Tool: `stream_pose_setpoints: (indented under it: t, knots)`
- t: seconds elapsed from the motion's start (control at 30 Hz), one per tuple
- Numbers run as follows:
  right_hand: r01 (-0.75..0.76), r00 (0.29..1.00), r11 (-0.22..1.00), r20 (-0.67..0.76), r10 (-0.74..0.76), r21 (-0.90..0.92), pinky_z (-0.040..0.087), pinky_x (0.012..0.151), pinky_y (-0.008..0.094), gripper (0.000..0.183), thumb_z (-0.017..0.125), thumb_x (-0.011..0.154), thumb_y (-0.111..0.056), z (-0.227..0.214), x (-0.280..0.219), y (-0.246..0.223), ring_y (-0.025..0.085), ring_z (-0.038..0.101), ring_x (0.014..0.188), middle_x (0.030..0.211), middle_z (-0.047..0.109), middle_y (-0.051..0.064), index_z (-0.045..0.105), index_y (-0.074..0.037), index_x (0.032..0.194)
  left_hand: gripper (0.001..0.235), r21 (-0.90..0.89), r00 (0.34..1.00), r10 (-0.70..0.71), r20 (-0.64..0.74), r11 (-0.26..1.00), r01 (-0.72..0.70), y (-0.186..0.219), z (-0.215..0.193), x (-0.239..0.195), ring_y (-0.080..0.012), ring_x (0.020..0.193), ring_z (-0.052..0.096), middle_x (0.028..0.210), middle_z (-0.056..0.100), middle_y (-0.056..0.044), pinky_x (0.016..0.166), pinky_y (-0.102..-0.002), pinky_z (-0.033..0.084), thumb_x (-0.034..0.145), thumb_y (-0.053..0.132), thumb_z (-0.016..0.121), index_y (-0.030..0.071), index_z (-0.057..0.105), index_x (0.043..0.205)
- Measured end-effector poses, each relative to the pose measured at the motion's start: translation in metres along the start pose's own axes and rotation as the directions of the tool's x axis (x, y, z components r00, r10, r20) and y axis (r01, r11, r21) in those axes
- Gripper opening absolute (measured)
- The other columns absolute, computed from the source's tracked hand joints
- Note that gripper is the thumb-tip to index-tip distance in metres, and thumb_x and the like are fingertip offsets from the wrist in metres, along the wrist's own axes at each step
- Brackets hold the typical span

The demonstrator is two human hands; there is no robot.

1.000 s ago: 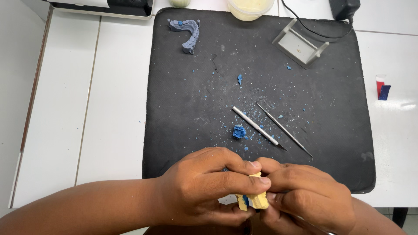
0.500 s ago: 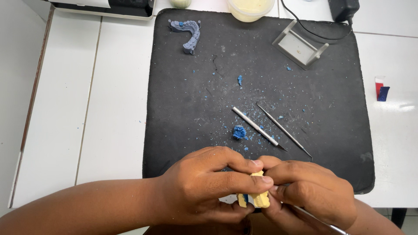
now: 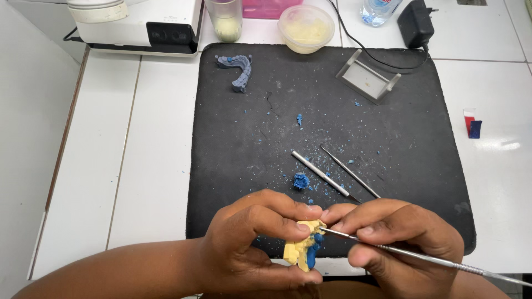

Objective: The person uses a metal sculpting tool to apply and shape blue modeling material onto a yellow dental cast. They repeatedly smooth and refine the material along the inner surface of the cast, occasionally rotating the object to access different areas.

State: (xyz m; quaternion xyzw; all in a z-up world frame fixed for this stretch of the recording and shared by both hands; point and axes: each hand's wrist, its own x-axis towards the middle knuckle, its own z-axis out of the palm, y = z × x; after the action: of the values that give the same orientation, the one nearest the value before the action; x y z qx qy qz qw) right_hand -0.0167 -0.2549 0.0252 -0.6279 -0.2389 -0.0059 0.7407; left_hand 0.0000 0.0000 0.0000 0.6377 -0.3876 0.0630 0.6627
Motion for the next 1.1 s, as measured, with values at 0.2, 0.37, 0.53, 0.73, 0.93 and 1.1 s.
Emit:
stream_pose_setpoints:
  t: [0.2,0.37,0.53,0.73,0.93,1.1]
  knots:
    - [0.0,0.999,1.0,0.036,0.0,0.002,0.066,0.105,0.053,0.015,0.071,0.097,0.003,-0.009,0.004,-0.002,0.038,0.075,0.114,0.107,0.073,0.024,0.063,-0.001,0.11,0.057,0.001,0.999,0.013,-0.049,1.0,-0.013,0.002,0.001,0.0,-0.0204,0.122,0.074,0.132,0.066,-0.016,0.103,-0.029,0.066,0.088,0.022,0.094,0.01,0.054,0.127]
    - [0.007,0.998,0.973,0.059,0.007,-0.231,0.068,0.098,0.043,0.015,0.072,0.091,-0.001,-0.001,0.005,-0.014,0.034,0.074,0.115,0.107,0.073,0.019,0.062,-0.005,0.101,0.056,-0.014,1.0,-0.009,0.001,1.0,0.009,-0.002,-0.002,-0.001,-0.02,0.124,0.073,0.133,0.066,-0.016,0.104,-0.028,0.066,0.091,0.021,0.093,0.012,0.052,0.128]
    - [0.086,0.987,0.901,0.161,-0.018,-0.424,0.063,0.095,0.038,0.018,0.074,0.088,-0.002,-0.005,0.006,-0.012,0.028,0.076,0.112,0.106,0.074,0.013,0.06,-0.006,0.098,0.051,-0.007,0.999,0.002,0.035,1.0,-0.002,0.001,-0.002,-0.001,-0.0225,0.129,0.071,0.132,0.065,-0.014,0.108,-0.03,0.065,0.093,0.018,0.092,0.01,0.053,0.125]
    - [0.119,0.979,0.838,0.201,-0.012,-0.532,0.062,0.095,0.036,0.021,0.074,0.089,-0.002,-0.014,-0.001,-0.003,0.024,0.078,0.11,0.102,0.074,0.01,0.056,-0.007,0.097,0.05,-0.006,0.999,0.022,0.042,1.0,-0.022,0.001,-0.003,0.0,-0.0234,0.127,0.071,0.134,0.063,-0.016,0.106,-0.029,0.065,0.093,0.014,0.092,0.009,0.056,0.128]
    - [0.139,0.976,0.792,0.219,-0.006,-0.595,0.063,0.092,0.034,0.021,0.075,0.088,-0.003,-0.012,0.002,0.0,0.021,0.079,0.106,0.1,0.074,0.008,0.056,-0.007,0.096,0.051,-0.022,0.998,0.007,0.065,1.0,-0.005,-0.001,-0.003,-0.001,-0.0213,0.123,0.073,0.136,0.063,-0.018,0.101,-0.027,0.068,0.097,0.012,0.09,0.009,0.057,0.134]
    - [0.119,0.97,0.869,0.241,0.0,-0.481,0.066,0.09,0.033,0.019,0.072,0.089,0.001,0.0,0.015,-0.01,0.025,0.078,0.108,0.103,0.073,0.012,0.055,-0.006,0.092,0.048,0.024,0.995,0.009,0.096,1.0,-0.011,0.002,-0.007,0.004,-0.023,0.122,0.074,0.134,0.064,-0.018,0.1,-0.029,0.067,0.098,0.014,0.088,0.008,0.056,0.134]
